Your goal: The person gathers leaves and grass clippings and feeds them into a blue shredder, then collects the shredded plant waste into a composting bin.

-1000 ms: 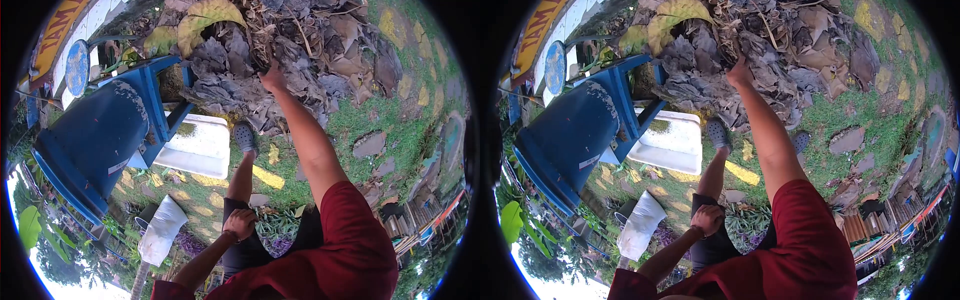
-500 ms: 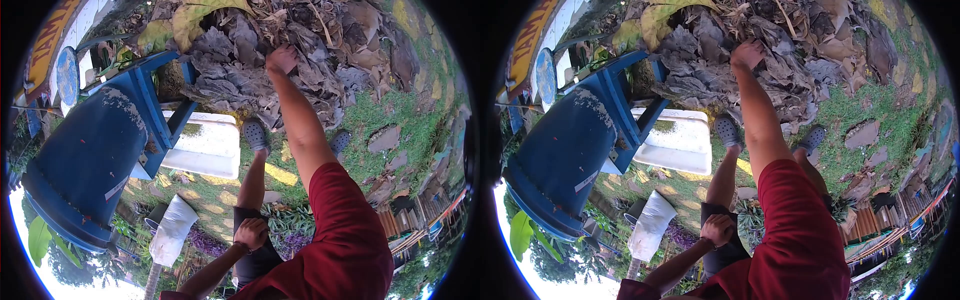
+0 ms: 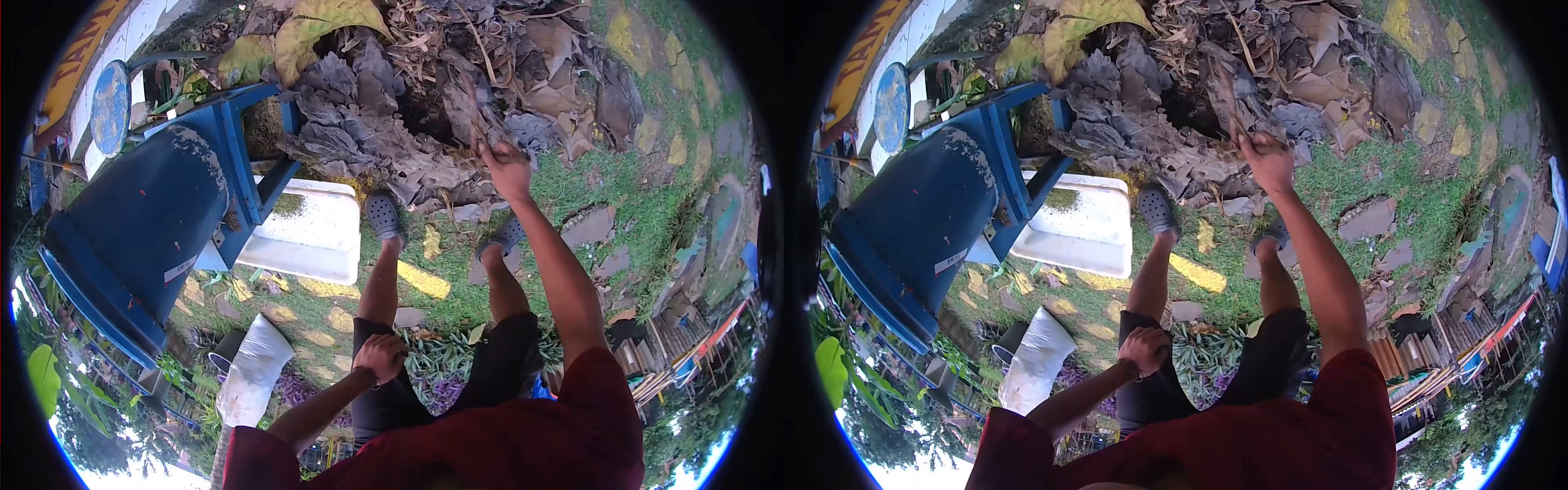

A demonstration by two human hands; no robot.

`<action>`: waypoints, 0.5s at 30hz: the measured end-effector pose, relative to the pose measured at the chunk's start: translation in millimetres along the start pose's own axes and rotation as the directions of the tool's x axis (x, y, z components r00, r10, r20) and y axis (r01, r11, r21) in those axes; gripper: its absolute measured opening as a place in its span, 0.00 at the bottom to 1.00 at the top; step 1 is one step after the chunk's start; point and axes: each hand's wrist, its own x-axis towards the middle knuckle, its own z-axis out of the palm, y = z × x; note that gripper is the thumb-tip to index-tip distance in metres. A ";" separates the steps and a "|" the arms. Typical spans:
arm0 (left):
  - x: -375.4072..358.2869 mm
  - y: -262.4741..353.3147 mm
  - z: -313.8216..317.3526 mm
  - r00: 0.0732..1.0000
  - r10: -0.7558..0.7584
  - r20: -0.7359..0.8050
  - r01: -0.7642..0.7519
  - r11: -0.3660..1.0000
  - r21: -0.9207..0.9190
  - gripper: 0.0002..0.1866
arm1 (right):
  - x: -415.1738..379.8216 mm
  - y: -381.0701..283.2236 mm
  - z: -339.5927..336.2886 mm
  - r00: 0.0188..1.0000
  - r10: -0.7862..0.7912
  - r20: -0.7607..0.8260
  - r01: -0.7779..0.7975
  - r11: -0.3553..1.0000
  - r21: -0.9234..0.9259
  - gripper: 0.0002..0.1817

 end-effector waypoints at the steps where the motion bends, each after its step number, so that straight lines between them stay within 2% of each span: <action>1: 1.2 4.2 -3.3 1.000 0.000 0.003 0.000 1.000 0.003 0.04 | -20.1 12.8 -26.5 0.999 0.047 0.022 -0.048 0.999 0.020 0.19; 2: 2.5 5.9 -4.6 1.000 0.008 0.000 -0.008 1.000 0.000 0.04 | -39.5 32.3 -52.3 0.995 0.095 0.039 -0.096 0.995 0.034 0.20; 4: 2.6 6.0 -2.3 0.998 0.011 0.066 -0.012 1.000 0.025 0.04 | -80.5 76.0 -100.9 0.979 0.198 0.043 -0.195 0.979 -0.056 0.20; 6: 0.8 5.8 2.8 0.998 0.001 0.069 -0.003 1.000 0.030 0.03 | -110.7 81.3 -150.7 0.943 0.331 0.042 -0.329 0.943 -0.049 0.20; 7: 0.7 7.2 2.7 0.997 0.002 0.078 -0.005 0.999 0.037 0.03 | -126.5 95.9 -167.2 0.940 0.339 0.043 -0.337 0.940 -0.052 0.20; 9: 2.7 7.6 2.0 0.996 0.012 0.086 -0.016 0.999 0.043 0.03 | -149.7 135.1 -190.7 0.859 0.499 0.115 -0.466 0.855 -0.228 0.23; 10: 3.6 6.4 1.6 0.995 0.007 0.104 -0.011 0.999 0.034 0.03 | -151.1 147.6 -198.5 0.860 0.498 0.112 -0.466 0.855 -0.230 0.23; 12: 3.9 7.5 1.6 0.992 0.005 0.126 -0.008 1.000 0.025 0.03 | -154.2 171.2 -207.3 0.586 0.770 0.250 -0.630 0.628 -0.457 0.43; 13: 3.5 8.3 -0.8 0.993 0.002 0.118 -0.004 1.000 0.018 0.03 | -152.1 191.0 -198.9 0.705 0.682 0.193 -0.498 0.671 -0.550 0.62; 15: 5.3 5.4 -3.9 0.994 -0.005 0.110 0.004 1.000 0.014 0.02 | -102.0 134.3 -173.6 0.767 0.634 0.104 -0.489 0.681 -0.545 0.59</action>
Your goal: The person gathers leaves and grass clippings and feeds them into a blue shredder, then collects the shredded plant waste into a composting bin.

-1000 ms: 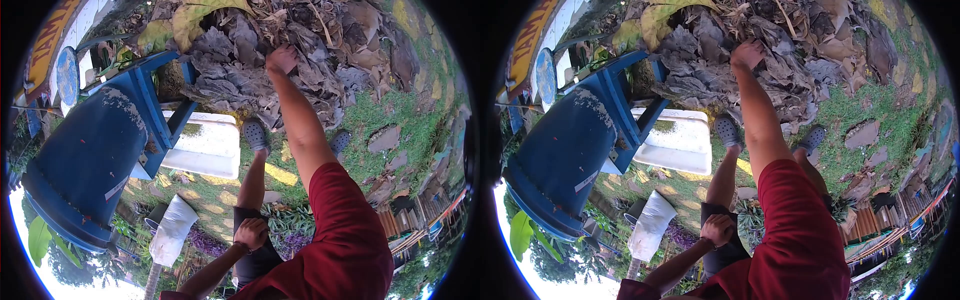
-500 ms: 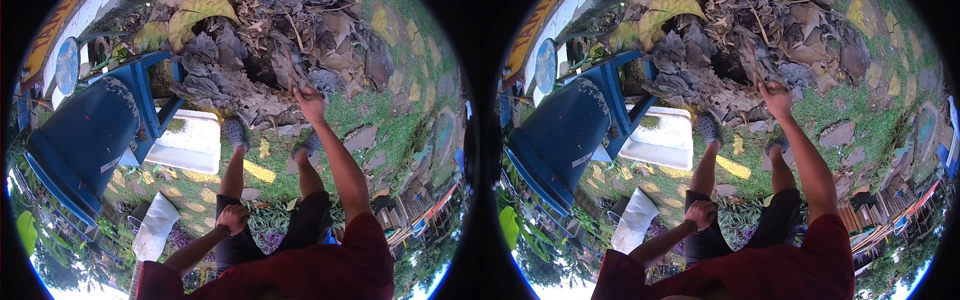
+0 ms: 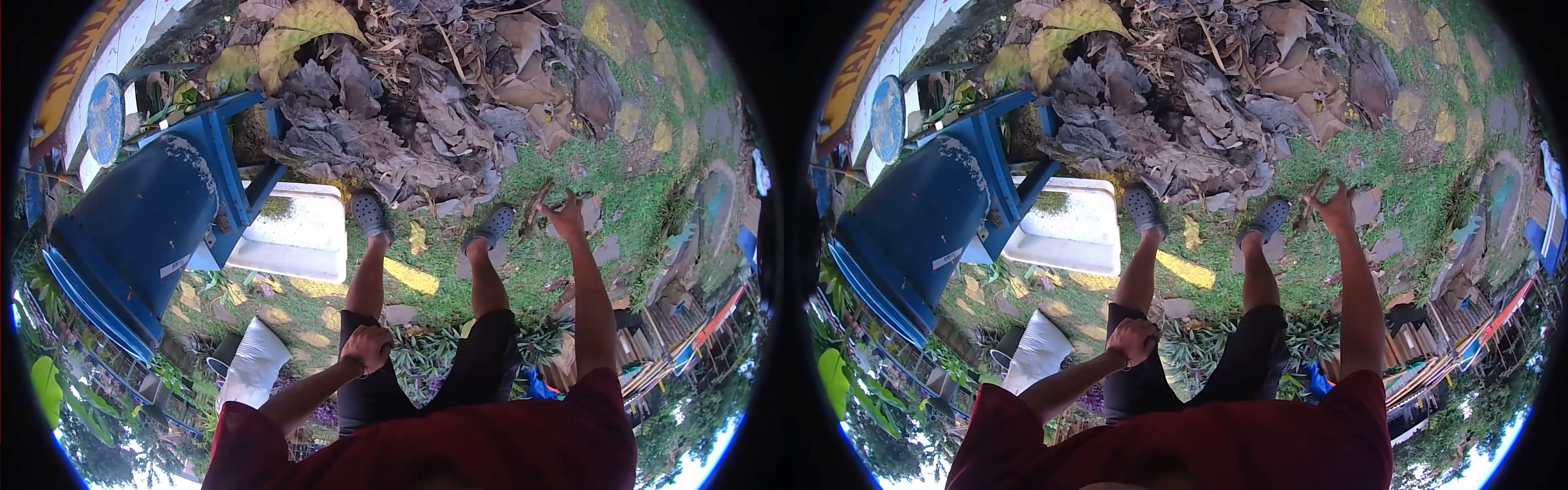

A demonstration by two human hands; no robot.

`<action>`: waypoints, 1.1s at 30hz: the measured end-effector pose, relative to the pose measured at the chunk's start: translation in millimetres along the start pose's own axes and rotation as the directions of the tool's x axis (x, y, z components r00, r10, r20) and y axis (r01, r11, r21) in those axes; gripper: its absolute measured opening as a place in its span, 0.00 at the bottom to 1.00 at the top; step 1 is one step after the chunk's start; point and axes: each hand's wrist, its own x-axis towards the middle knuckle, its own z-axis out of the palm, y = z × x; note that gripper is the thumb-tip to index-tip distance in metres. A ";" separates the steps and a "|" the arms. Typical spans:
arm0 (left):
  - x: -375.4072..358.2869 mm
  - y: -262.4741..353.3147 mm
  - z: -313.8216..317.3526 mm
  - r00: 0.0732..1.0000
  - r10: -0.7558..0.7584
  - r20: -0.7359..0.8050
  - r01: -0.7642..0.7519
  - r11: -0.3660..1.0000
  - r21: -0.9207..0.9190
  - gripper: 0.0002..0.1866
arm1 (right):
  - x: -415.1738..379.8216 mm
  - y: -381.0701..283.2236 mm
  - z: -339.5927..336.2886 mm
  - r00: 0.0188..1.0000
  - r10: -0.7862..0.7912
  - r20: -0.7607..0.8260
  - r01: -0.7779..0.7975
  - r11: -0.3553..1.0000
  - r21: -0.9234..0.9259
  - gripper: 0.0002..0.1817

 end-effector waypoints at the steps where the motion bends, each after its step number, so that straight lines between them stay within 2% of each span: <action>1: -0.2 -1.4 0.8 1.000 -0.003 0.000 0.003 1.000 0.018 0.02 | 3.0 -45.8 -10.9 0.998 -0.051 -0.027 0.053 0.997 0.052 0.58; 3: -4.8 -0.6 6.4 1.000 -0.008 0.007 0.007 1.000 0.023 0.02 | 28.5 -108.5 4.4 0.972 -0.203 -0.119 0.215 0.972 0.098 0.56; 4: -2.5 -2.5 6.8 1.000 -0.009 0.008 0.009 1.000 0.021 0.02 | 48.1 -137.1 19.4 0.968 -0.237 -0.085 0.242 0.969 0.052 0.57; 6: -1.5 -5.5 8.0 1.000 -0.016 0.010 0.016 1.000 0.020 0.03 | 73.9 -199.4 41.0 0.968 -0.240 -0.066 0.241 0.971 -0.003 0.58; 9: -0.6 -6.4 9.6 0.999 -0.026 -0.026 0.026 0.999 0.023 0.03 | 96.1 -278.4 69.2 0.971 -0.210 -0.117 0.201 0.976 -0.085 0.58; 10: -1.0 -5.9 9.5 0.999 -0.026 -0.042 0.027 0.999 0.018 0.03 | 100.4 -299.5 87.2 0.964 -0.176 -0.198 0.158 0.982 -0.103 0.54; 11: -1.3 -6.1 11.6 0.998 -0.027 -0.059 0.028 1.000 0.011 0.03 | 101.4 -308.6 99.2 0.950 -0.143 -0.277 0.114 0.986 -0.120 0.51; 12: -1.6 -7.8 15.0 0.997 -0.024 -0.075 0.024 1.000 0.001 0.03 | 102.8 -309.3 104.9 0.952 -0.150 -0.269 0.121 0.985 -0.120 0.51; 14: -0.1 -4.4 13.9 0.995 -0.043 -0.087 0.042 0.999 -0.004 0.02 | 98.9 -315.7 112.9 0.975 -0.187 -0.122 0.206 0.963 0.171 0.40; 15: 0.5 -3.0 12.1 0.995 -0.040 -0.095 0.039 0.999 -0.014 0.02 | 89.5 -313.3 118.4 0.974 -0.201 -0.108 0.217 0.961 0.171 0.40; 17: -1.4 -5.3 13.7 0.996 -0.049 -0.079 0.047 0.998 -0.033 0.02 | 55.6 -291.4 118.6 0.906 -0.281 -0.315 0.371 0.886 0.277 0.32; 19: 2.1 -4.7 8.9 0.993 -0.017 -0.114 0.013 0.999 -0.041 0.02 | 23.6 -281.9 109.4 0.888 -0.286 -0.361 0.424 0.814 0.397 0.31; 20: 2.6 -5.7 5.5 0.991 -0.028 -0.129 0.022 0.999 -0.044 0.02 | 7.7 -283.8 105.9 0.883 -0.303 -0.360 0.438 0.807 0.395 0.31; 22: 2.2 -6.2 2.5 0.995 -0.045 -0.093 0.044 0.999 -0.015 0.02 | -15.5 -288.4 95.7 0.820 -0.517 -0.247 0.568 0.678 0.467 0.31; 23: -0.4 -6.4 0.8 0.994 -0.053 -0.098 0.052 0.999 -0.016 0.02 | -18.6 -299.7 92.6 0.816 -0.524 -0.244 0.572 0.673 0.470 0.31; 25: -0.3 -9.0 -1.4 0.991 -0.038 -0.127 0.036 0.999 -0.016 0.02 | -19.6 -334.1 92.0 0.609 -0.762 -0.220 0.791 0.562 0.244 0.28; 27: -1.3 -11.3 1.4 0.987 -0.036 -0.159 0.034 0.999 -0.014 0.02 | -11.1 -380.0 101.6 0.567 -0.807 -0.166 0.817 0.526 0.236 0.31; 29: -1.8 -12.6 1.8 0.984 -0.043 -0.174 0.042 0.999 -0.012 0.02 | -9.2 -429.1 107.5 0.521 -0.854 -0.011 0.854 0.521 -0.001 0.36; 31: -0.4 -11.5 -4.0 0.985 -0.055 -0.166 0.049 0.998 -0.044 0.03 | -8.6 -470.1 117.6 0.461 -0.884 0.078 0.887 0.456 -0.071 0.50; 32: -1.0 -13.3 -2.5 0.986 -0.064 -0.157 0.058 0.997 -0.042 0.03 | -7.8 -487.4 127.2 0.459 -0.885 0.081 0.888 0.456 -0.061 0.50; 33: -1.7 -14.6 -2.0 0.986 -0.070 -0.151 0.064 0.997 -0.043 0.03 | -7.4 -502.2 135.8 0.426 -0.904 0.024 0.889 0.414 -0.197 0.57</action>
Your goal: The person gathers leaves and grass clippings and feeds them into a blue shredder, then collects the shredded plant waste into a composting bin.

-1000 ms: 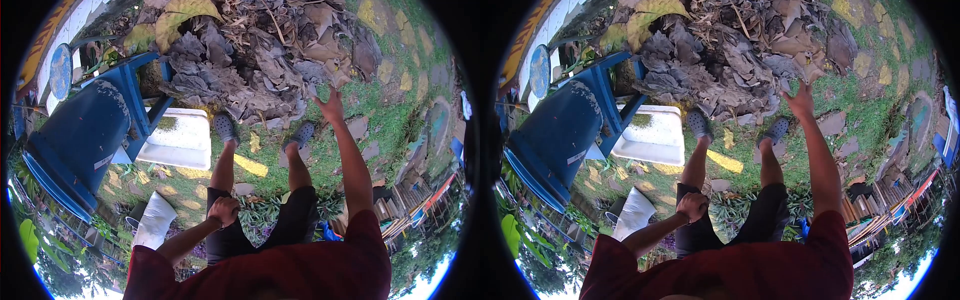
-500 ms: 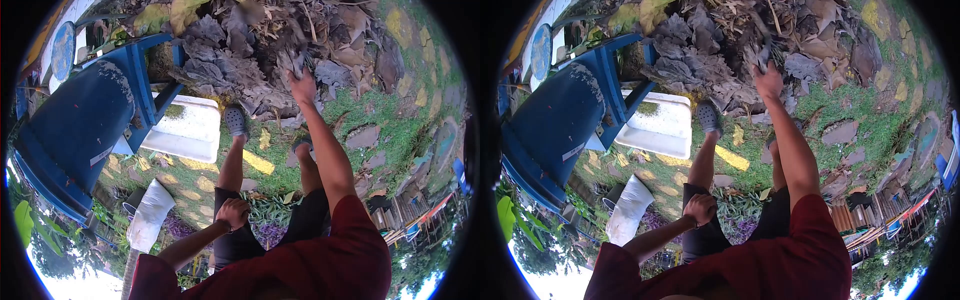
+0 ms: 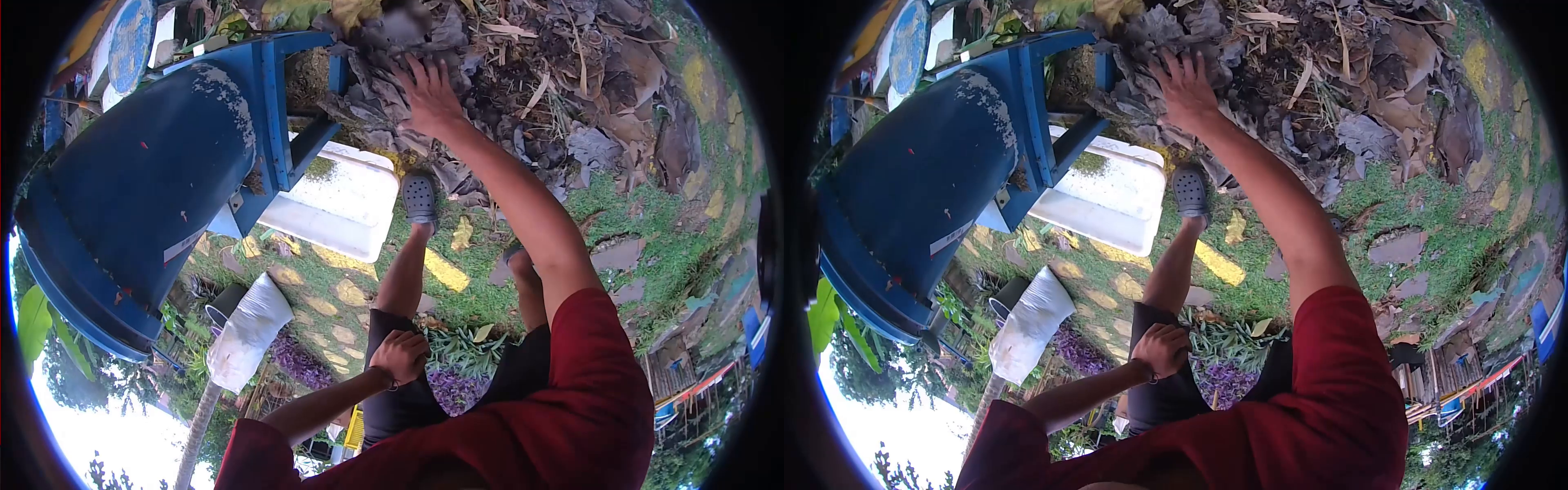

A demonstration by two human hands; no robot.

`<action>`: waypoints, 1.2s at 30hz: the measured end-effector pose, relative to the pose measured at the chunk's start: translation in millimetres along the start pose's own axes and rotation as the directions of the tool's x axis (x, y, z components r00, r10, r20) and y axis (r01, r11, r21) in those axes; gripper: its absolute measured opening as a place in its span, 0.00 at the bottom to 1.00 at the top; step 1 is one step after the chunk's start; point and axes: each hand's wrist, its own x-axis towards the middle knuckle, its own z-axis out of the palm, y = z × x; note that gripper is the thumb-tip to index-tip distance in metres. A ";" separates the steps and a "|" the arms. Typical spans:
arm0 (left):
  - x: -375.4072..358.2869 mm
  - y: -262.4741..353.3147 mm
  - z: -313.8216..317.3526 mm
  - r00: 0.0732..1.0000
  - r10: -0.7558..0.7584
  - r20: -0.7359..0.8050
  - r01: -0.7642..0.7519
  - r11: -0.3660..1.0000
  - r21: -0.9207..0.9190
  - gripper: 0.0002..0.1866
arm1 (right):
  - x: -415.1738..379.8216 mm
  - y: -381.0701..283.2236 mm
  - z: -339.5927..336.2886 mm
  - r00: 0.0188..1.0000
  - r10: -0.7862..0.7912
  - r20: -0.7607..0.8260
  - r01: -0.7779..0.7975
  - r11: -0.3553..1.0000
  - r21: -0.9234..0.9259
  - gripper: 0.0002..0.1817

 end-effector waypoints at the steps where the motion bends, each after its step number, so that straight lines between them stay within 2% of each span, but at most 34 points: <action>1: -0.6 -0.4 0.4 1.000 -0.004 -0.003 0.004 1.000 -0.013 0.04 | 11.3 -3.0 9.1 0.998 -0.038 -0.059 0.029 0.990 -0.141 0.65; 2: -0.9 -1.8 0.5 1.000 -0.008 -0.009 0.008 1.000 -0.021 0.05 | 23.0 -3.5 19.6 0.997 -0.042 -0.059 0.034 0.990 -0.134 0.65; 4: -4.4 -5.8 -0.6 1.000 -0.022 0.019 0.023 1.000 -0.007 0.05 | 48.2 -7.9 39.6 0.987 -0.114 0.116 0.147 0.928 -0.342 0.75; 5: -4.9 -6.9 -0.8 1.000 -0.023 -0.002 0.023 1.000 -0.020 0.05 | 61.2 -7.1 44.4 0.987 -0.115 0.111 0.146 0.931 -0.335 0.75; 7: -7.2 -9.0 1.5 1.000 -0.022 -0.021 0.021 0.999 -0.040 0.05 | 81.5 -2.4 54.9 0.995 0.008 0.104 0.030 0.935 -0.354 0.78; 8: -9.0 -10.6 1.8 0.999 -0.031 -0.020 0.030 0.999 -0.033 0.05 | 89.0 0.9 63.5 0.995 0.004 0.101 0.031 0.938 -0.344 0.78; 10: -11.4 -11.1 5.3 0.999 -0.034 -0.028 0.034 0.999 -0.010 0.06 | 88.7 17.1 78.5 0.951 0.207 0.229 -0.138 0.948 -0.287 0.81; 11: -12.0 -11.9 6.2 0.999 -0.039 -0.008 0.039 0.999 -0.030 0.06 | 78.7 18.6 92.7 0.964 0.215 0.158 -0.168 0.949 -0.266 0.72; 12: -12.2 -11.5 5.8 0.999 -0.039 -0.005 0.039 0.998 -0.039 0.06 | 66.8 15.5 106.2 0.962 0.216 0.166 -0.167 0.948 -0.270 0.72; 14: -9.3 -9.1 4.7 1.000 -0.020 -0.020 0.019 0.999 -0.033 0.05 | 46.1 8.1 122.7 0.952 0.169 0.256 -0.136 0.981 -0.141 0.50; 15: -9.8 -9.1 6.8 1.000 -0.018 -0.012 0.018 0.999 -0.034 0.05 | 37.9 8.2 125.0 0.953 0.160 0.257 -0.124 0.981 -0.151 0.50; 17: -11.0 -5.4 7.4 1.000 -0.019 -0.013 0.019 0.999 -0.043 0.05 | 10.5 12.1 120.3 0.955 0.182 0.234 -0.188 0.982 0.004 0.37; 18: -9.4 -4.3 6.9 1.000 -0.008 -0.011 0.008 0.999 -0.038 0.04 | -2.7 19.4 111.1 0.956 0.182 0.231 -0.186 0.983 -0.006 0.37; 20: -8.9 -2.2 9.2 0.999 0.008 -0.034 -0.009 0.999 -0.035 0.04 | -31.1 36.1 81.5 0.921 0.197 0.335 -0.236 0.968 0.079 0.37; 21: -10.6 0.2 12.3 0.999 0.009 -0.037 -0.010 0.999 -0.034 0.04 | -50.3 44.0 63.6 0.922 0.197 0.334 -0.230 0.971 0.063 0.37; 23: -12.6 2.8 18.4 0.999 0.017 -0.052 -0.019 0.999 -0.036 0.05 | -86.1 63.8 21.2 0.941 0.257 0.222 -0.299 0.937 0.181 0.37; 24: -15.4 5.1 21.0 0.997 0.026 -0.070 -0.029 0.998 -0.047 0.05 | -101.4 70.7 0.2 0.943 0.252 0.217 -0.289 0.944 0.161 0.37; 26: -14.1 13.1 23.8 0.999 -0.001 -0.033 0.001 1.000 0.000 0.06 | -128.8 90.7 -43.5 0.920 0.379 0.098 -0.388 0.850 0.357 0.36; 27: -15.0 17.9 21.8 1.000 -0.024 0.017 0.025 1.000 -0.012 0.07 | -138.7 96.4 -70.7 0.925 0.370 0.086 -0.376 0.862 0.339 0.36; 28: -16.4 19.4 23.4 1.000 -0.010 -0.009 0.010 1.000 -0.020 0.07 | -146.1 99.4 -104.6 0.933 0.358 0.030 -0.292 0.706 0.645 0.35; 29: -19.3 18.0 28.4 0.999 -0.037 0.033 0.038 0.999 -0.027 0.08 | -151.9 97.5 -139.4 0.934 0.356 -0.024 -0.156 0.467 0.870 0.34; 30: -20.2 16.4 32.5 0.996 -0.060 0.072 0.062 0.998 -0.031 0.08 | -155.1 92.2 -179.6 0.939 0.340 -0.043 -0.140 0.494 0.858 0.34; 32: -26.9 13.2 37.8 0.996 -0.077 0.049 0.082 0.991 -0.108 0.08 | -155.4 69.0 -264.6 0.851 0.525 -0.013 -0.144 0.256 0.956 0.31; 33: -26.1 13.8 35.7 0.993 -0.103 0.053 0.111 0.979 -0.172 0.09 | -151.6 55.1 -302.3 0.845 0.535 -0.016 -0.116 0.213 0.970 0.31; 34: -27.5 21.2 34.0 0.994 -0.106 0.011 0.106 0.978 -0.182 0.09 | -147.3 39.6 -337.1 0.863 0.503 -0.036 -0.098 0.236 0.967 0.31; 36: -30.4 30.2 15.2 0.929 -0.370 0.026 0.358 0.878 -0.317 0.14 | -127.3 0.1 -401.5 0.832 0.554 -0.034 0.019 0.032 0.999 0.29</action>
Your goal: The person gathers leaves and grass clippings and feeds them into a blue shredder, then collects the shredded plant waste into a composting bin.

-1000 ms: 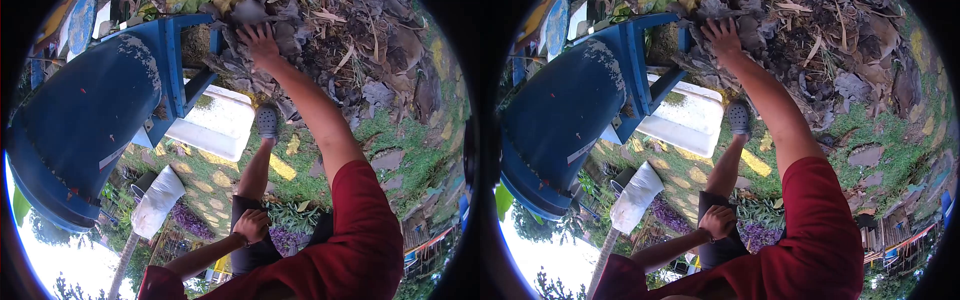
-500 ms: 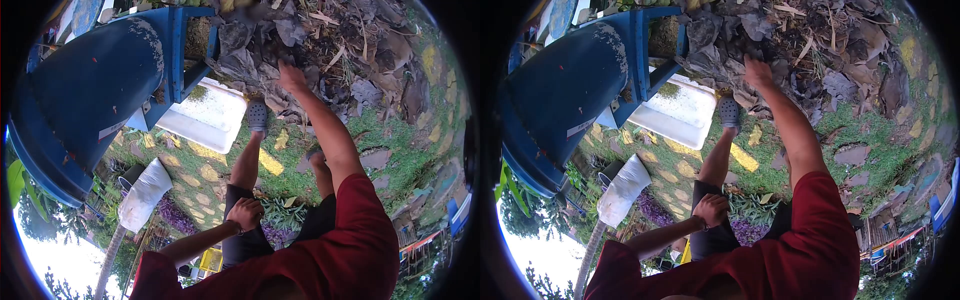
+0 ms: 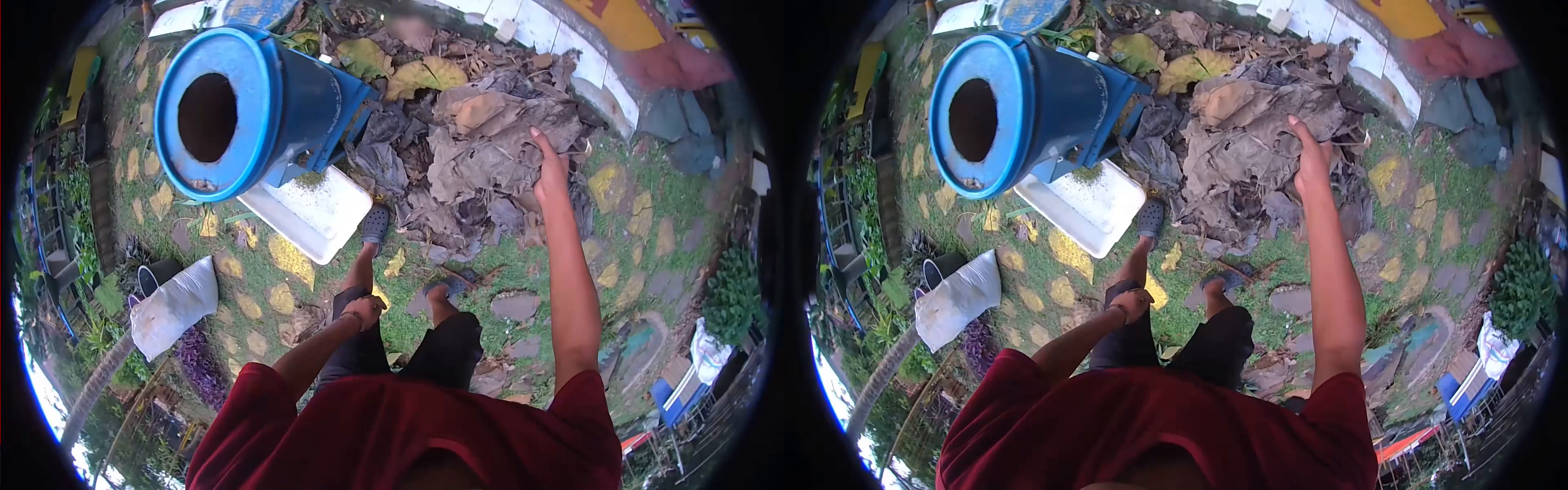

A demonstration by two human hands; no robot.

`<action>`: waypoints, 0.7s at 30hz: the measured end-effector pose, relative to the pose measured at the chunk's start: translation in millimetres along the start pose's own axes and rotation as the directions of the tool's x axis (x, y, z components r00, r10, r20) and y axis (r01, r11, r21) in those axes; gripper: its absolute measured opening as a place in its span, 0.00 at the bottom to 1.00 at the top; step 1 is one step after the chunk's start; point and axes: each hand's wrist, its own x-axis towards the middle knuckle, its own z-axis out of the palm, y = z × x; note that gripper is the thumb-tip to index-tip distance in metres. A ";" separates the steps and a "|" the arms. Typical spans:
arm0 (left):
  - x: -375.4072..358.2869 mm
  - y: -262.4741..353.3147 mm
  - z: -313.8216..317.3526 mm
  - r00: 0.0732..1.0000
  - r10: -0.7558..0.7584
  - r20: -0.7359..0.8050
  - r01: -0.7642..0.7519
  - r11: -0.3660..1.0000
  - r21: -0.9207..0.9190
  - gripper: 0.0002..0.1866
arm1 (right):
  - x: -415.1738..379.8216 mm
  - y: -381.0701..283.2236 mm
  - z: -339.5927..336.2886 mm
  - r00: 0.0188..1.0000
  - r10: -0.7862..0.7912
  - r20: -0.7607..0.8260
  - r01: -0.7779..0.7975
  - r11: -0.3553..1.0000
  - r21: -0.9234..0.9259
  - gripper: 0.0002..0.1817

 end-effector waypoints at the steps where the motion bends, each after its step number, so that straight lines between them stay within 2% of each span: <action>1: -7.5 11.1 -17.9 0.999 0.016 -0.046 -0.019 0.998 -0.064 0.15 | -4.4 -30.1 27.2 0.999 -0.035 0.027 0.032 0.993 0.114 0.28; 2: -24.5 24.6 -41.5 0.996 0.008 -0.089 -0.016 0.996 -0.087 0.15 | -13.4 -58.1 55.8 0.996 -0.045 0.075 0.036 0.993 0.113 0.28; 4: -56.2 46.2 -97.2 0.964 0.039 -0.263 -0.095 0.974 -0.206 0.14 | -31.7 -112.0 117.0 0.992 -0.057 0.116 0.030 0.974 0.226 0.28; 6: -68.0 19.7 -135.9 0.918 -0.083 -0.389 -0.142 0.844 -0.516 0.12 | -54.3 -143.7 185.4 0.982 -0.087 0.170 0.045 0.970 0.237 0.26; 8: -112.2 18.2 -203.0 0.775 -0.140 -0.617 -0.344 0.725 -0.596 0.13 | -74.7 -160.1 256.7 0.919 -0.305 0.248 0.220 0.922 0.318 0.24; 10: -148.6 -9.7 -256.0 0.547 -0.148 -0.824 -0.594 0.626 -0.506 0.13 | -108.4 -170.9 328.8 0.842 -0.461 0.279 0.331 0.851 0.409 0.25; 12: -199.1 -18.6 -315.4 0.323 -0.219 -0.921 -0.659 0.646 -0.385 0.12 | -133.1 -166.2 389.1 0.770 -0.504 0.392 0.324 0.837 0.440 0.27; 14: -234.6 -26.5 -370.0 0.126 -0.213 -0.969 -0.688 0.685 -0.240 0.13 | -156.3 -152.1 442.5 0.604 -0.666 0.438 0.528 0.746 0.405 0.28; 16: -261.9 -13.9 -414.8 0.030 -0.186 -0.982 -0.724 0.673 -0.150 0.15 | -185.9 -130.3 478.0 0.500 -0.717 0.487 0.708 0.662 0.248 0.31; 18: -264.2 -8.8 -442.2 0.061 -0.172 -0.983 -0.771 0.617 -0.156 0.18 | -187.9 -80.9 494.1 0.434 -0.597 0.675 0.784 0.619 0.043 0.37; 20: -249.8 -2.0 -455.9 0.189 -0.125 -0.974 -0.786 0.575 -0.226 0.21 | -193.4 -46.1 486.7 0.259 -0.501 0.826 0.961 0.219 -0.169 0.38; 21: -238.4 4.3 -458.8 0.260 -0.103 -0.960 -0.808 0.522 -0.275 0.24 | -194.6 -43.4 479.4 0.313 -0.267 0.911 0.946 0.175 -0.273 0.37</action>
